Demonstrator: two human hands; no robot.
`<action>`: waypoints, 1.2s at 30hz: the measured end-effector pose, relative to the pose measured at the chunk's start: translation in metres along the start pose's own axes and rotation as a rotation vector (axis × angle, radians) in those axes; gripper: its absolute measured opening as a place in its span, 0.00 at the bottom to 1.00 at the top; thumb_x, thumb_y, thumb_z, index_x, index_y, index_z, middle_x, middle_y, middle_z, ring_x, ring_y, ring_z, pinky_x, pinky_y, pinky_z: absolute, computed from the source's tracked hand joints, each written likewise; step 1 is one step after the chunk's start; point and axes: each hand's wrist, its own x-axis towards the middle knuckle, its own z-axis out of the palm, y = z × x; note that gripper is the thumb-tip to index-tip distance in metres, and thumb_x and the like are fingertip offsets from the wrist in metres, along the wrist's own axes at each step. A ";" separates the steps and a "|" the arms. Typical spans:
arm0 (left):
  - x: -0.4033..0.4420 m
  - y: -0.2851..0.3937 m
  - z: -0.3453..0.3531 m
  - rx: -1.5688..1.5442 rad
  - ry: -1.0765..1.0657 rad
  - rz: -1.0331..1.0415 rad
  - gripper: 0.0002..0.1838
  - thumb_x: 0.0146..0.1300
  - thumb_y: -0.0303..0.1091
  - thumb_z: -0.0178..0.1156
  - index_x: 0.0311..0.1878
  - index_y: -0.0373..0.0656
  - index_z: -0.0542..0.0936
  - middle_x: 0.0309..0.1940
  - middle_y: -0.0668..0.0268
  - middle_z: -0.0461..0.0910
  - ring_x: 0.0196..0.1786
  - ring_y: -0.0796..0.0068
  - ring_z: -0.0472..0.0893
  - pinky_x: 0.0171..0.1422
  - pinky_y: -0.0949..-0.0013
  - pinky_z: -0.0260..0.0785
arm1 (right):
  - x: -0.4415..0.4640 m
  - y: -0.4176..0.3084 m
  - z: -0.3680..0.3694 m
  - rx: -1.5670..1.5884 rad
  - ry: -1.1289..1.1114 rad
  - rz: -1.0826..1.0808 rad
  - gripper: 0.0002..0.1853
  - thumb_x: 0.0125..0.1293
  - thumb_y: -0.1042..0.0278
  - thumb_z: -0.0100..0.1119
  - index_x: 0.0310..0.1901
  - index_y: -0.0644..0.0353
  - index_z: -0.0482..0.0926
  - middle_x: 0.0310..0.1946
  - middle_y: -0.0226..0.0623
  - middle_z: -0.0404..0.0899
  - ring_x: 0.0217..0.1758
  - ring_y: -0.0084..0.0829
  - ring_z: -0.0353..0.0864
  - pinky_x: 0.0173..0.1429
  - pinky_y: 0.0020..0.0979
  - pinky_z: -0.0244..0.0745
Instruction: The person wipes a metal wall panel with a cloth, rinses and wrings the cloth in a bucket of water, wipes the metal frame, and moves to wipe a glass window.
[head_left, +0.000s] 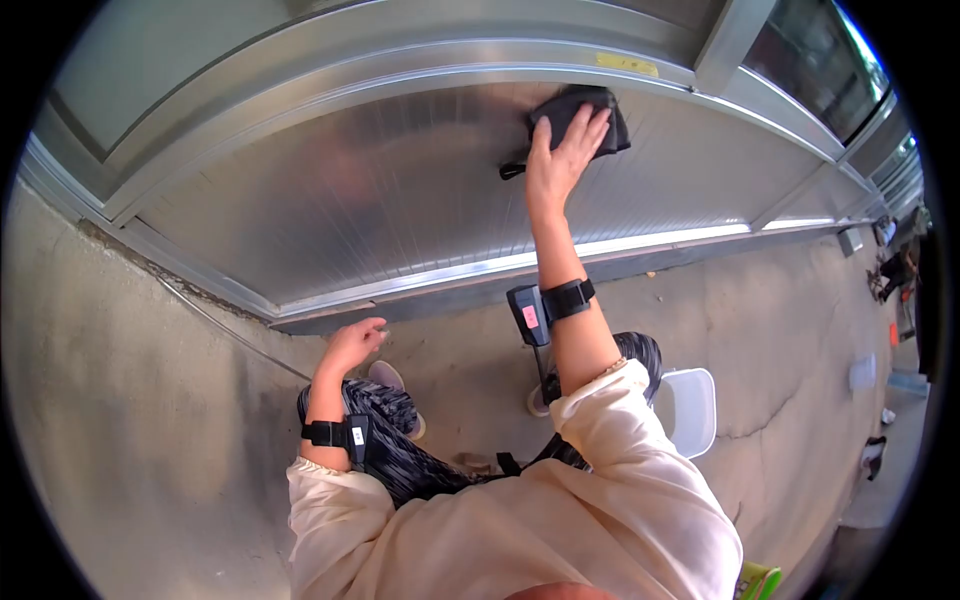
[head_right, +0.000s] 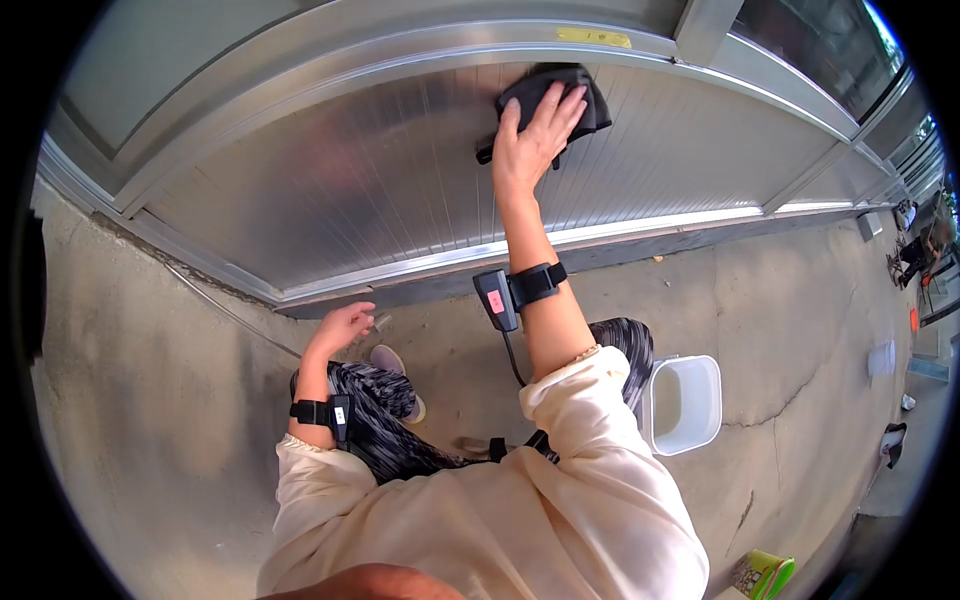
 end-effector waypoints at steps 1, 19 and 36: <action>-0.005 -0.003 0.000 0.012 -0.014 -0.001 0.19 0.61 0.36 0.54 0.55 0.42 0.74 0.34 0.63 0.83 0.34 0.76 0.82 0.42 0.73 0.71 | 0.002 0.000 0.001 0.073 0.041 0.116 0.31 0.64 0.62 0.51 0.66 0.62 0.56 0.71 0.54 0.41 0.73 0.54 0.39 0.69 0.51 0.45; -0.011 -0.002 -0.007 0.004 0.014 0.064 0.20 0.59 0.41 0.56 0.54 0.47 0.75 0.33 0.63 0.82 0.36 0.69 0.82 0.44 0.68 0.70 | -0.069 -0.077 0.037 -0.076 -0.156 -0.353 0.29 0.58 0.70 0.53 0.63 0.59 0.62 0.70 0.52 0.46 0.72 0.57 0.41 0.65 0.61 0.45; -0.015 -0.007 -0.008 0.103 0.010 0.030 0.20 0.59 0.45 0.56 0.54 0.52 0.76 0.34 0.64 0.82 0.42 0.61 0.80 0.46 0.63 0.69 | -0.025 -0.007 0.017 -0.082 -0.001 -0.190 0.29 0.62 0.63 0.52 0.65 0.58 0.60 0.70 0.50 0.46 0.73 0.52 0.43 0.65 0.58 0.47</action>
